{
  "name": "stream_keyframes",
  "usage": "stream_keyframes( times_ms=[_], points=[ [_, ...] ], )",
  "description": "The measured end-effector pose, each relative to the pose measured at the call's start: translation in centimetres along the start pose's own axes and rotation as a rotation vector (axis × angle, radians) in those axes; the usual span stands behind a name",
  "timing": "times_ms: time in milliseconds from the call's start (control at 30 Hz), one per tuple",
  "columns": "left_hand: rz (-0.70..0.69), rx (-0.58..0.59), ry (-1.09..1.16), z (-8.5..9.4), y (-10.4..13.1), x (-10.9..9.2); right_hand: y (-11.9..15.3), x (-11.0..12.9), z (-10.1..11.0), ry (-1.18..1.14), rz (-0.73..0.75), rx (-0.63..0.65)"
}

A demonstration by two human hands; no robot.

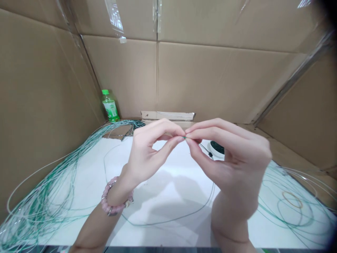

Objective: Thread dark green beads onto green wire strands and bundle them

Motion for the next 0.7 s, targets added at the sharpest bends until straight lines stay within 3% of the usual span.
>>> stream_keyframes(
  times_ms=[267,700],
  points=[
    [0.117,-0.075,0.171,-0.86,0.28,0.05,-0.03,0.01,-0.09,-0.054,-0.03,-0.092],
    [0.144,-0.087,0.203,-0.85,0.25,-0.02,0.07,0.24,0.06,-0.026,-0.025,-0.046]
  ],
)
Point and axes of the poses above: each hand's wrist, its own y-axis away from the middle knuckle, its own z-axis out of the back of the hand, x = y × z, the point moved 1 cm from there along -y, towards the middle knuckle, and after that the axes turned 8 degrees about z, right-handed, at the moved point
